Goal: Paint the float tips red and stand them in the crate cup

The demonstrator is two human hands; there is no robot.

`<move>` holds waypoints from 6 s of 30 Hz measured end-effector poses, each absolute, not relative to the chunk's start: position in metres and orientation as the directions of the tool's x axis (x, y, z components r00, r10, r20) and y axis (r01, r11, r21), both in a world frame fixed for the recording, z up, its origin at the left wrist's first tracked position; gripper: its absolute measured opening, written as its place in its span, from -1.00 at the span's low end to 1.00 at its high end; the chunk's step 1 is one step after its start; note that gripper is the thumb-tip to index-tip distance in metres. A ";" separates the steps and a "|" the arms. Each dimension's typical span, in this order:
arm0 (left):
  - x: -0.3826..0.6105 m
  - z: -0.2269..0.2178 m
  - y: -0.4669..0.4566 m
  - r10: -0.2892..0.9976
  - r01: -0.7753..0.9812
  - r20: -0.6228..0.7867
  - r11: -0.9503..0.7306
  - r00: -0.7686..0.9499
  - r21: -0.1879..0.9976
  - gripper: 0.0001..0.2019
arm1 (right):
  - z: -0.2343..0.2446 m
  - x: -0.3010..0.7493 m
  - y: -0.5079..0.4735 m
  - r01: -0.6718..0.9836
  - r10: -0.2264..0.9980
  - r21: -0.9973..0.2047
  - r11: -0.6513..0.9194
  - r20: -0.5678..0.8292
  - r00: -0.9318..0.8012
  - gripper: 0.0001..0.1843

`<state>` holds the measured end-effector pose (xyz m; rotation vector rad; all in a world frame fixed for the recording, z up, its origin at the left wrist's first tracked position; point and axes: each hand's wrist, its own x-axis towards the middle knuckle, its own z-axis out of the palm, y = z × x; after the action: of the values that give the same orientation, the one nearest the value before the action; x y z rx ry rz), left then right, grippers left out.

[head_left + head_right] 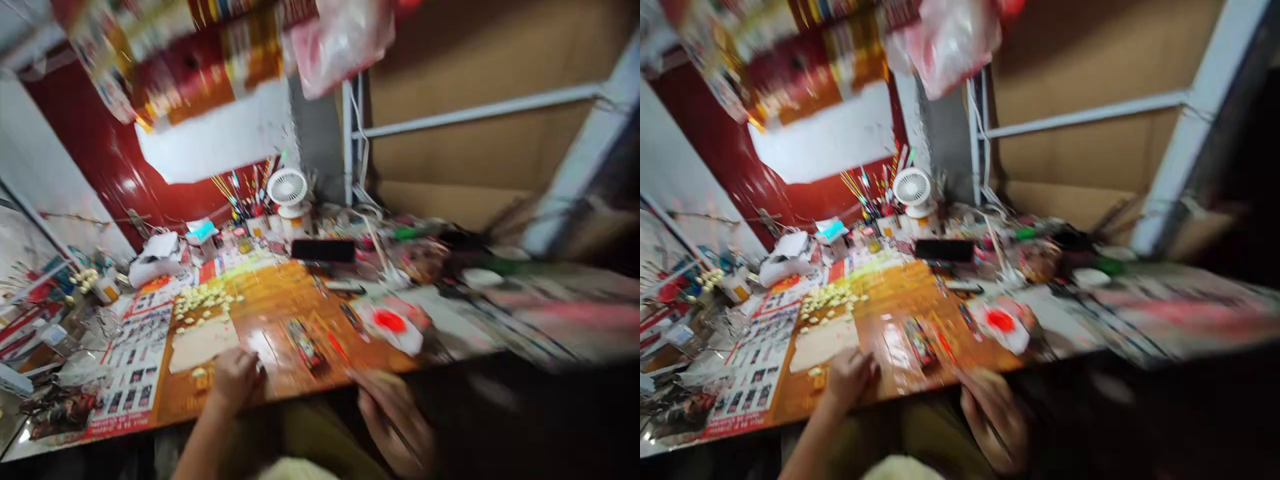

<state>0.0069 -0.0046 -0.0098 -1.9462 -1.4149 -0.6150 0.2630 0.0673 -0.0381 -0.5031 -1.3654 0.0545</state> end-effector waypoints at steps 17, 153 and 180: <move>-0.002 -0.002 0.010 0.709 0.919 0.597 -0.369 0.375 -0.138 -0.84 | -0.087 0.273 0.059 0.380 0.483 -0.448 0.810 0.876 0.003 -0.55; 0.007 -0.008 0.003 0.769 0.937 0.575 -0.349 0.280 0.011 -0.83 | -0.091 0.226 0.008 0.358 0.522 -0.414 0.837 0.799 -0.298 -0.39; 0.005 -0.010 0.002 0.761 0.942 0.577 -0.333 0.298 -0.047 -0.84 | -0.083 0.227 0.006 0.291 0.493 -0.423 0.858 0.835 -0.243 -0.37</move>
<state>0.0049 0.0024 -0.0097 -2.1936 -1.5268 -0.6575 0.2270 0.0062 -0.0829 -0.5895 -1.8444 0.2124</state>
